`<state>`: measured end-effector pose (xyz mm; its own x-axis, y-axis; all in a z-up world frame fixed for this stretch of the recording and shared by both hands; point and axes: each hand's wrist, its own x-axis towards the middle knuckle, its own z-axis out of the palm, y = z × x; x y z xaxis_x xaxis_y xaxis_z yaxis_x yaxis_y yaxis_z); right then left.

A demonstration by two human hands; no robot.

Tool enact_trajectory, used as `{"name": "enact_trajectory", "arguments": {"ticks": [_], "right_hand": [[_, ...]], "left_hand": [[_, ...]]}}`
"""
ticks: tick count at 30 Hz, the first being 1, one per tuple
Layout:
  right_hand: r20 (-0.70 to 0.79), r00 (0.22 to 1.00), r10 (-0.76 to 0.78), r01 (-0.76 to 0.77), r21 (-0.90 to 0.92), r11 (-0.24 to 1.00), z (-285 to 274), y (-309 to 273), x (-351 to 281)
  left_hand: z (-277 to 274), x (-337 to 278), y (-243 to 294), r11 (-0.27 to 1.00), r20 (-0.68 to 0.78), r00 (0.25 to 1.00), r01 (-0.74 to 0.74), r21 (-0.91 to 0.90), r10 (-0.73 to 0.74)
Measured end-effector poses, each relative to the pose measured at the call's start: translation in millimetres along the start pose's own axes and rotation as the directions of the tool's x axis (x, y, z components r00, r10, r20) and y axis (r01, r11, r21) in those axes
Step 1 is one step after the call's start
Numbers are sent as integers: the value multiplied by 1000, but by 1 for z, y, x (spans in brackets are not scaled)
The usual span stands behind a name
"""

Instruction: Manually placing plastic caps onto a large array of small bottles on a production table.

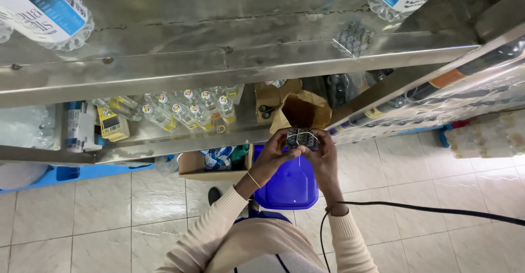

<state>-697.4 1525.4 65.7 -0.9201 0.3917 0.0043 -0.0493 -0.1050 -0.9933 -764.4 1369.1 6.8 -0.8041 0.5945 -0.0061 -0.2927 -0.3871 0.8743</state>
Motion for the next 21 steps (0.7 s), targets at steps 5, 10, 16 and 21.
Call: {"name": "enact_trajectory", "arguments": {"ticks": [5, 10, 16, 21], "right_hand": [[61, 992, -108, 115, -127, 985, 19, -31, -15], [161, 911, -380, 408, -499, 765, 0, -46, -9], [300, 804, -513, 548, -708, 446, -5, -34, -7], [216, 886, -410, 439, -678, 590, -10, -27, -7]], "left_hand": [[-1, -11, 9, 983, -35, 997, -73, -166, 68], [-2, -20, 28, 987, -39, 993, -112, -116, 108], [-1, -29, 38, 991, 32, 990, -135, -8, 135], [2, -33, 39, 992, 64, 991, -116, -47, 119]]}}
